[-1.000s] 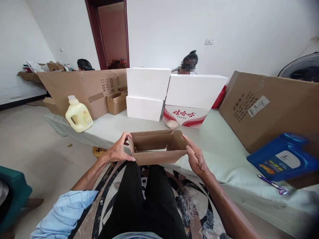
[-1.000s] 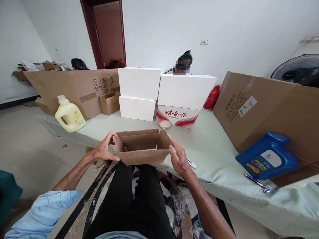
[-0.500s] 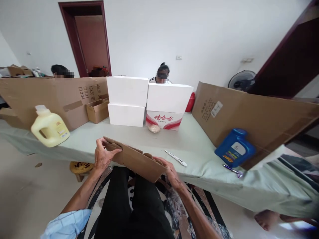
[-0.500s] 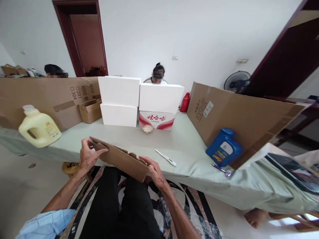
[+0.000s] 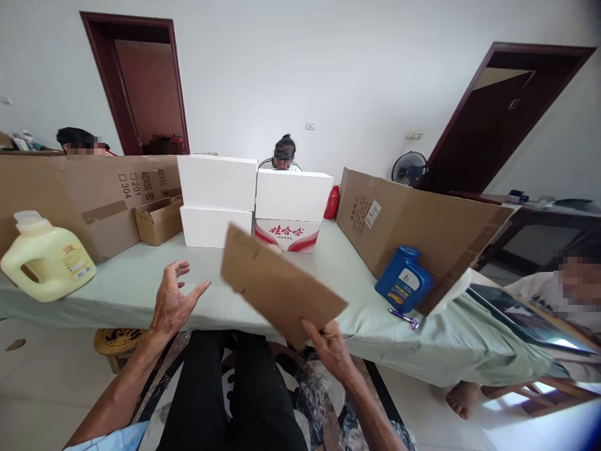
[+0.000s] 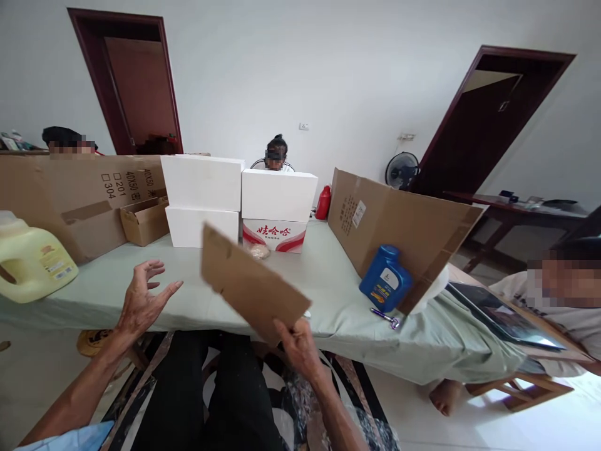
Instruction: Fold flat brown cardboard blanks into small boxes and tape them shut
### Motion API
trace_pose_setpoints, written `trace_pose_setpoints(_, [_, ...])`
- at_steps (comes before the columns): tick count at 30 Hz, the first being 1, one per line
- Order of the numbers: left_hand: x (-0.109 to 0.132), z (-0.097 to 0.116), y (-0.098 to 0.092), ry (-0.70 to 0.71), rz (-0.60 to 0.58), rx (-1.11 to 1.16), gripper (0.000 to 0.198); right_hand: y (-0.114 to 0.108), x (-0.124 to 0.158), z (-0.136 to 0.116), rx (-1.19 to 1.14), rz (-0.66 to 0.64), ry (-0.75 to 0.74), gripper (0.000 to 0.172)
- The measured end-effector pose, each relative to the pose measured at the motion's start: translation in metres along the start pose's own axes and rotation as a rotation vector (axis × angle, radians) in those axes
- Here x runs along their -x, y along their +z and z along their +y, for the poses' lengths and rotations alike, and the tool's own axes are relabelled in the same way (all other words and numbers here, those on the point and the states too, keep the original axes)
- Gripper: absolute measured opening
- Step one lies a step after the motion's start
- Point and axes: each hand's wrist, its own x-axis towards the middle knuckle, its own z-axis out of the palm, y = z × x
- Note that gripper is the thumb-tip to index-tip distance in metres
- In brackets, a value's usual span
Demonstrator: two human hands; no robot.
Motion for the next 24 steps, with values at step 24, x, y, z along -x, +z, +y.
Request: trace_pose_setpoints(24, [0.247, -0.156, 0.078, -0.195, -1.011, -0.222, 0.007, -0.088, -0.236, 0.133, 0.840, 0.261, 0.331, 0.037])
